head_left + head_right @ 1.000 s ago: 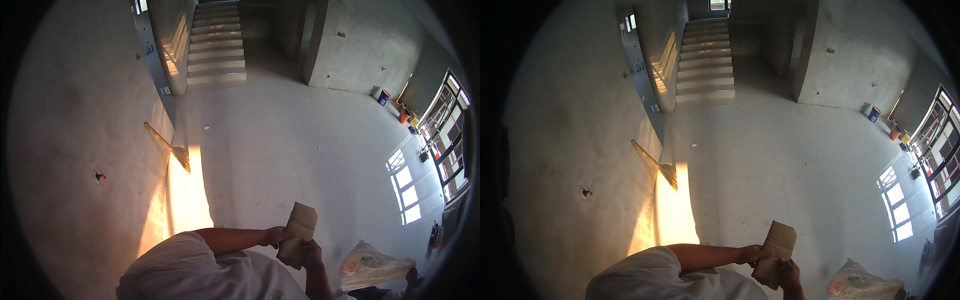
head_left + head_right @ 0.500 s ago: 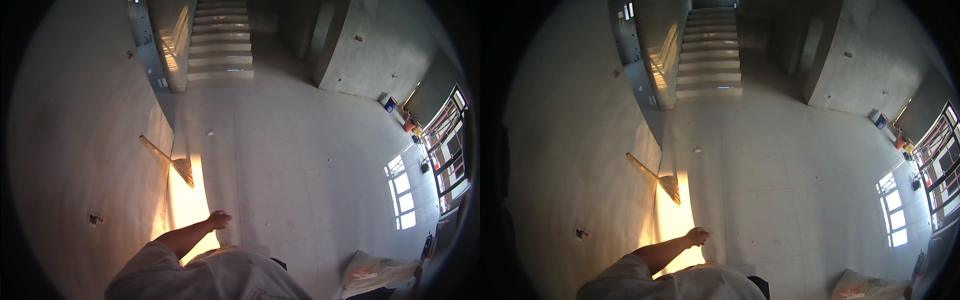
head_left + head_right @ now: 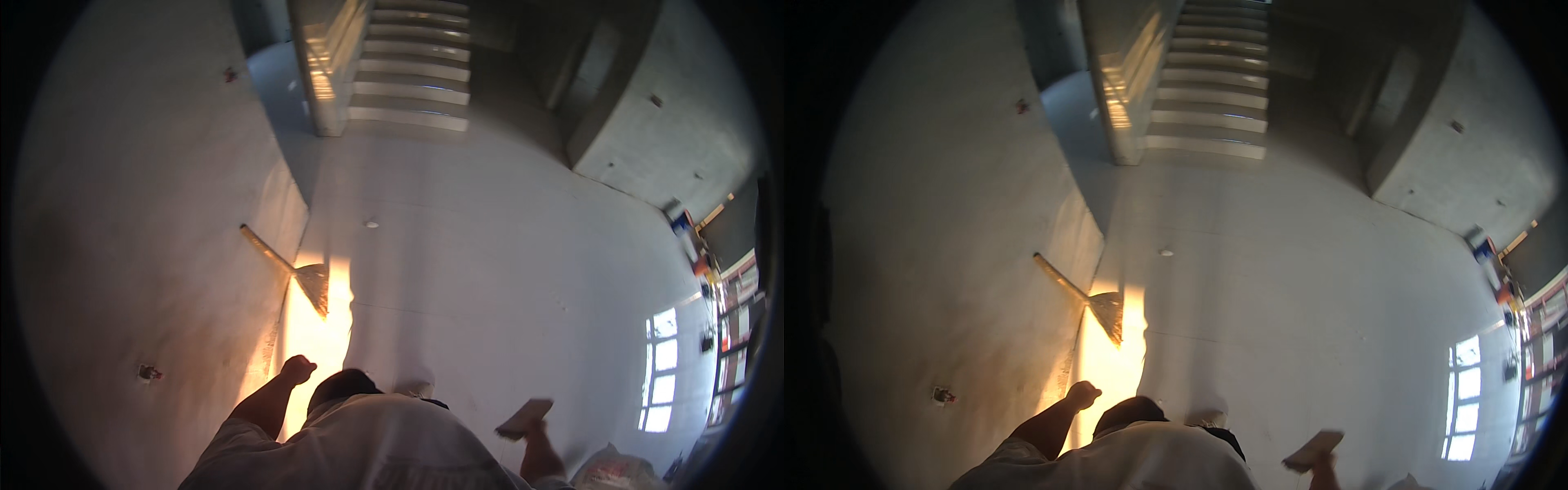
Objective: The person sweeps debris on a tiled floor using a broom, gathering pieces of plastic and paper into a pile near a doorway. The person then moves a metal ladder aside and continues sweeping the remaining debris into a larger pile.
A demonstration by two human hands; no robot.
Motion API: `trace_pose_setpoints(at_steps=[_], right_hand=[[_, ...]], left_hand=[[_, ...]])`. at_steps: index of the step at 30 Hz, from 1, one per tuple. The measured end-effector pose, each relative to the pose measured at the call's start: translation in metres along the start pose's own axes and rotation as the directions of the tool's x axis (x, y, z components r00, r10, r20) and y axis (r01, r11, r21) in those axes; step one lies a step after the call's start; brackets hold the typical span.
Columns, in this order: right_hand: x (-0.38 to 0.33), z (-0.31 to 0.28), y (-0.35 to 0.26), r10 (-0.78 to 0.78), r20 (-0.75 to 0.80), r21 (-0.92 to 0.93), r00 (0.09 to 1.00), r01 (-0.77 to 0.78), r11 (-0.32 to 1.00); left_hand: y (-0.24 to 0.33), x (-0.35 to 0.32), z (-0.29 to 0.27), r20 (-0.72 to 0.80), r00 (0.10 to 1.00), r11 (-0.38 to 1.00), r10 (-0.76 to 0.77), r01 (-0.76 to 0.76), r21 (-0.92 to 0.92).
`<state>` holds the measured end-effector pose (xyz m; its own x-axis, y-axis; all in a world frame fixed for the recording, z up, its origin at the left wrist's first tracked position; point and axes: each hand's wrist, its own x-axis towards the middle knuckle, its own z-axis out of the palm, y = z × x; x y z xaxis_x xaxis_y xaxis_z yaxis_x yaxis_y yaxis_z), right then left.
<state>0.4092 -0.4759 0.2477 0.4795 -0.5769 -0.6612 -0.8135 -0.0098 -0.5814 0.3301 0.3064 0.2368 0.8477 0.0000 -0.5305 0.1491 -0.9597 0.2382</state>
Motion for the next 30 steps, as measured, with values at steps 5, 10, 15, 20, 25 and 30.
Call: trace_pose_setpoints(at_steps=[5,10,15,20,25,30], right_hand=[[0.070,0.092,-0.251,-0.333,0.101,0.084,0.938,0.325,0.942],[-0.049,0.278,-0.395,-0.661,0.284,-0.068,0.694,0.702,0.708],[-0.056,0.382,-0.371,-0.517,0.318,-0.493,0.795,0.604,0.626],[-0.088,0.484,-0.392,-0.341,0.454,-0.616,0.823,0.567,0.547],[-0.061,0.651,-0.439,-0.157,0.706,-0.631,0.691,0.713,0.306],[0.030,0.847,-0.438,-0.058,0.875,-0.477,0.480,0.877,0.062]], left_hand=[[0.010,0.068,-0.087,-0.113,0.926,0.884,-0.361,0.301,-0.357],[-0.076,0.134,-0.177,-0.015,0.852,0.844,-0.523,0.516,-0.145],[-0.195,0.262,-0.220,-0.161,0.908,0.898,-0.387,0.411,0.158],[-0.277,0.364,-0.260,-0.002,0.958,0.818,-0.286,0.245,0.520],[-0.342,0.422,-0.233,0.051,0.873,0.684,-0.485,0.342,0.645],[-0.346,0.419,-0.217,0.407,0.692,0.794,-0.595,0.428,0.432]])
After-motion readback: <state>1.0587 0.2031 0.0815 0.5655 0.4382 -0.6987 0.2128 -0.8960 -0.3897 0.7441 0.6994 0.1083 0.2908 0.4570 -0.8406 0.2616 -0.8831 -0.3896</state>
